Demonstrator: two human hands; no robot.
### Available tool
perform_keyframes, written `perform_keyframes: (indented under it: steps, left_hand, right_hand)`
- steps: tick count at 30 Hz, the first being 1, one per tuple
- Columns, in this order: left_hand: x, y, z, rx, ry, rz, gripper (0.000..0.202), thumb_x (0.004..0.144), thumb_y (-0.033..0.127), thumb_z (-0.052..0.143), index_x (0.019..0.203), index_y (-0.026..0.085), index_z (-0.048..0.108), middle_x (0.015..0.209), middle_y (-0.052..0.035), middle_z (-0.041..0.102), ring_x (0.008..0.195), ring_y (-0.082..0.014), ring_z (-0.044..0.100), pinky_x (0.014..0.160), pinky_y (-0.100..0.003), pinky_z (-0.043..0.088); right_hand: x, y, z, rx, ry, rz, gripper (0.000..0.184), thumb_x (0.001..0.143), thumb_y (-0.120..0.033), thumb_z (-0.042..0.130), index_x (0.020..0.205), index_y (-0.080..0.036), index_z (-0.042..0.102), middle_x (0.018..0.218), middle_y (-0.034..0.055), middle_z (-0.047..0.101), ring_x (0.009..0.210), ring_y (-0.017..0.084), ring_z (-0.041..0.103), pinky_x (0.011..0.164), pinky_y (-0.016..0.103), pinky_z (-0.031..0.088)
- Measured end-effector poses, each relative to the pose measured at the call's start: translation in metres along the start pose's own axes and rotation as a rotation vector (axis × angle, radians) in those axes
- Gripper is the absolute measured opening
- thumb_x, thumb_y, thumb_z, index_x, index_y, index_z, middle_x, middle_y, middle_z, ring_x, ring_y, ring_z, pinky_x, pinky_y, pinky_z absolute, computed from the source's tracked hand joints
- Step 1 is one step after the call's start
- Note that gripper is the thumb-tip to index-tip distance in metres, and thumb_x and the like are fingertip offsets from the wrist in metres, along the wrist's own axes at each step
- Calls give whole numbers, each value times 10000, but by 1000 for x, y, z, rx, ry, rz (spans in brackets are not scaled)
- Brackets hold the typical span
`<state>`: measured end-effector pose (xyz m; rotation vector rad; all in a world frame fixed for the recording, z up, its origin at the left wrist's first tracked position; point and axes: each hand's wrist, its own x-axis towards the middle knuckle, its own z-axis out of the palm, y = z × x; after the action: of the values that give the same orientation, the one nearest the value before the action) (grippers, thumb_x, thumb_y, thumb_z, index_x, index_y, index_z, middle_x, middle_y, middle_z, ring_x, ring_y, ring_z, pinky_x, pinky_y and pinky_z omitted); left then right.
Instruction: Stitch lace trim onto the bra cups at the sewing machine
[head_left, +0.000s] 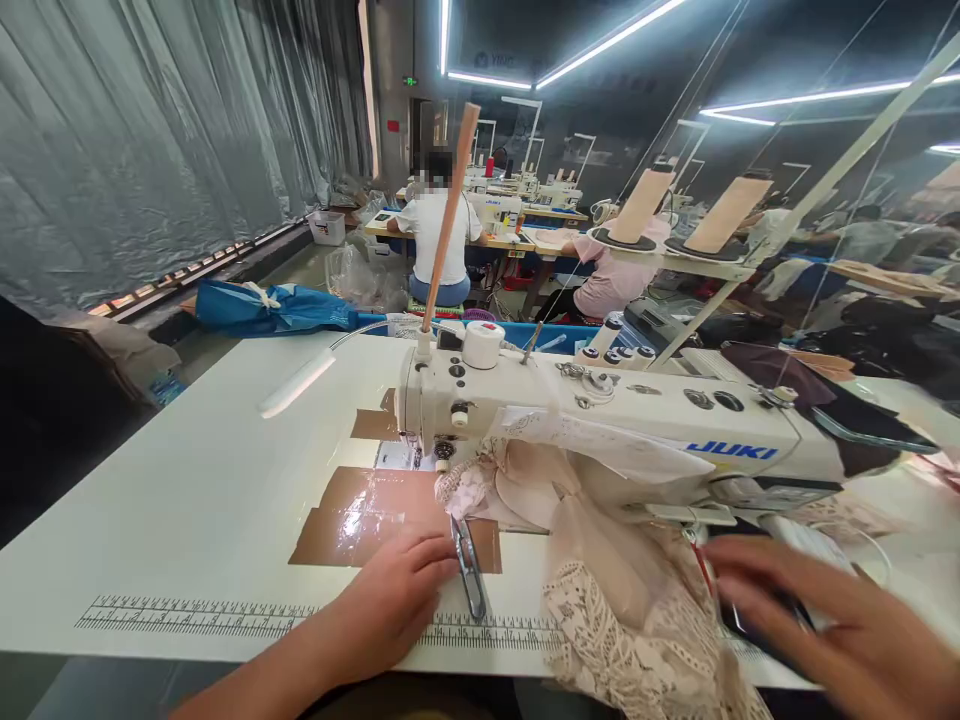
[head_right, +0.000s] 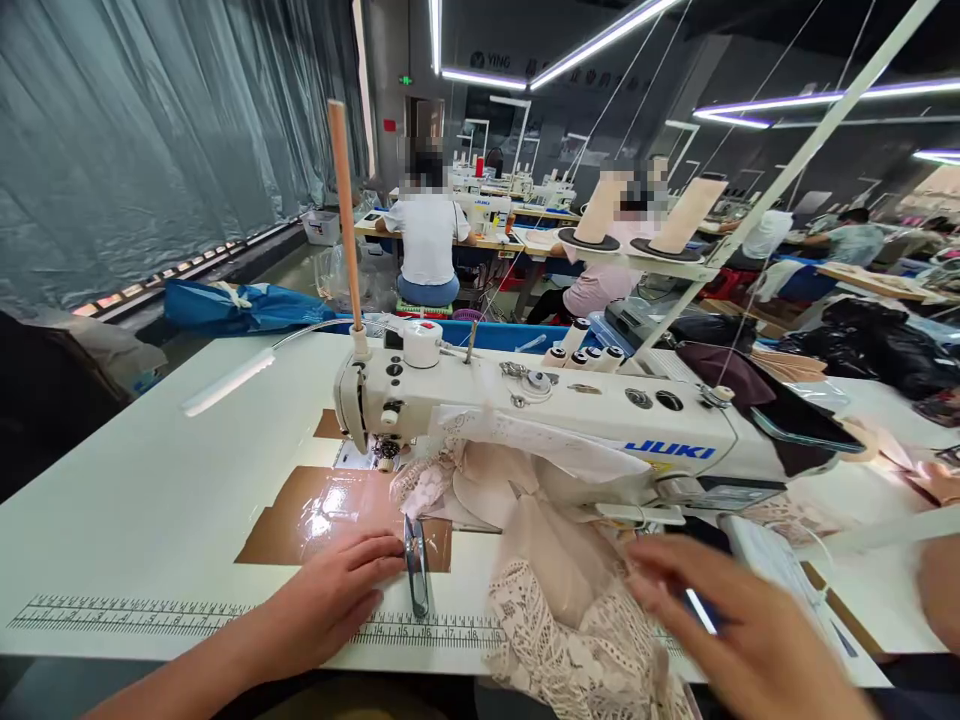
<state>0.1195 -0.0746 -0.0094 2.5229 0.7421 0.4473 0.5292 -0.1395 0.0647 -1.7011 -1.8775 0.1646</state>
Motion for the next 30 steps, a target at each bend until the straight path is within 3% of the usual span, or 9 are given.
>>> perform_keyframes:
  steps: [2, 5, 8, 11, 19, 23, 26, 28, 30]
  left_hand:
    - [15, 0, 9, 125, -56, 110, 415, 838, 128, 469, 1248, 189, 486, 1305, -94, 515, 1226, -248, 435, 1017, -395, 369]
    - [32, -3, 18, 290, -100, 173, 290, 858, 165, 486, 1141, 166, 549, 1163, -89, 585, 1066, -230, 526, 923, -370, 406]
    - [37, -4, 14, 438, -118, 187, 160, 845, 138, 501, 977, 150, 591, 1009, -81, 608, 887, -205, 550, 792, -342, 421]
    - [37, -2, 5, 510, -139, 267, 109, 845, 119, 505, 904, 155, 589, 923, -68, 604, 831, -189, 543, 710, -305, 409]
    - [41, -4, 5, 641, -176, 347, 124, 866, 98, 477, 905, 117, 593, 855, -96, 613, 730, -191, 550, 502, -267, 381]
    - [39, -11, 3, 675, -161, 314, 150, 827, 29, 475, 882, 103, 593, 804, -100, 615, 691, -196, 573, 459, -259, 372]
    - [38, -13, -2, 656, -171, 255, 167, 835, 39, 459, 897, 111, 596, 803, -93, 618, 661, -185, 586, 477, -252, 395]
    - [41, -10, -3, 615, -186, 227, 189, 853, 74, 443, 956, 120, 595, 824, -89, 624, 657, -181, 593, 509, -259, 428]
    - [46, -4, -2, 568, -205, 227, 185, 844, 96, 459, 967, 119, 596, 830, -87, 626, 669, -187, 600, 553, -277, 460]
  right_hand:
    - [-9, -34, 54, -111, -250, -145, 418, 823, -474, 572, 1205, -312, 615, 1279, 77, 594, 1183, 303, 540, 956, 475, 476]
    - [11, -57, 124, -341, -405, -157, 496, 891, -399, 462, 1325, -169, 527, 1450, 136, 401, 1348, 320, 340, 1058, 497, 366]
    - [43, -58, 167, -444, -405, -100, 490, 922, -271, 379, 1366, -85, 466, 1448, 193, 384, 1351, 344, 320, 1073, 489, 330]
    - [70, -57, 189, -455, -357, -89, 483, 929, -231, 351, 1371, -64, 448, 1436, 209, 395, 1339, 341, 339, 1077, 462, 316]
    - [95, -67, 198, -420, -259, 0, 447, 890, -199, 407, 1273, 2, 520, 1318, 284, 485, 1270, 383, 410, 993, 515, 380]
    - [66, -84, 173, -330, -225, -14, 406, 896, -233, 401, 1204, -33, 573, 1329, 253, 489, 1272, 357, 417, 1019, 513, 363]
    - [29, -105, 155, -166, -276, -108, 371, 956, -321, 331, 1174, -186, 600, 1245, 91, 600, 1179, 184, 535, 985, 294, 437]
    - [8, -118, 150, 126, -365, -131, 357, 946, -349, 389, 1196, -189, 586, 1238, 98, 606, 1164, 191, 548, 970, 298, 449]
    - [-5, -127, 150, 221, -394, -133, 375, 909, -341, 474, 1234, -172, 553, 1241, 124, 601, 1162, 225, 547, 979, 347, 440]
